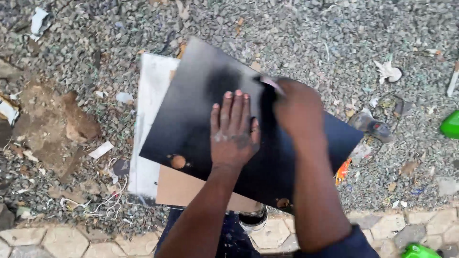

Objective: Sanding the surface of a black rectangular panel using sandpaper to prepare it for finishing, with brief use of a metal bar for surface scraping.

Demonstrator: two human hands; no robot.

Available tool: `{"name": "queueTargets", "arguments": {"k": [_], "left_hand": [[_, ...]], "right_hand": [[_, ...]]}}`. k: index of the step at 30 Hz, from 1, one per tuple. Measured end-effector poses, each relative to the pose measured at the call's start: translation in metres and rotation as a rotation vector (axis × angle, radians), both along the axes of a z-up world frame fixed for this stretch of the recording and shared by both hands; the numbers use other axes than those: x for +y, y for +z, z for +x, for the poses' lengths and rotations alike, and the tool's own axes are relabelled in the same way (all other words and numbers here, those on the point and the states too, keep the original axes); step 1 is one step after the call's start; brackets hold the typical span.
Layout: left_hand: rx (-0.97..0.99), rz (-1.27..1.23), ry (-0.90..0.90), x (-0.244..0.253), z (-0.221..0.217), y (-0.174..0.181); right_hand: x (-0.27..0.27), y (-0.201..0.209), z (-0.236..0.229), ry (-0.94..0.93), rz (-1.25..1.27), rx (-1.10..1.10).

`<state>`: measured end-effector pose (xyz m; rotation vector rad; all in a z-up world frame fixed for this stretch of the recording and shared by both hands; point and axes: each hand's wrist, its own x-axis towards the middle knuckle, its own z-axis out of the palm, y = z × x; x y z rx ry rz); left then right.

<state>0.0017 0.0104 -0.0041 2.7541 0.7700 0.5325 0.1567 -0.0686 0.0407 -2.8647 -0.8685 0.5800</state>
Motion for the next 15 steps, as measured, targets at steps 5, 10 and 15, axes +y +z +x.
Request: {"name": "queueTargets", "arguments": {"k": [5,10,15], "left_hand": [[0.110,0.000,-0.038,0.008,-0.005,0.005],[0.060,0.100,-0.044,0.009,-0.003,0.000],[0.048,0.140,-0.066,0.011,-0.002,-0.002]], "right_hand": [[0.012,0.022,0.000,-0.161,0.184,0.160],[-0.133,0.055,0.013,-0.372,-0.048,0.116],[-0.141,0.060,-0.025,-0.235,0.233,-0.015]]}}
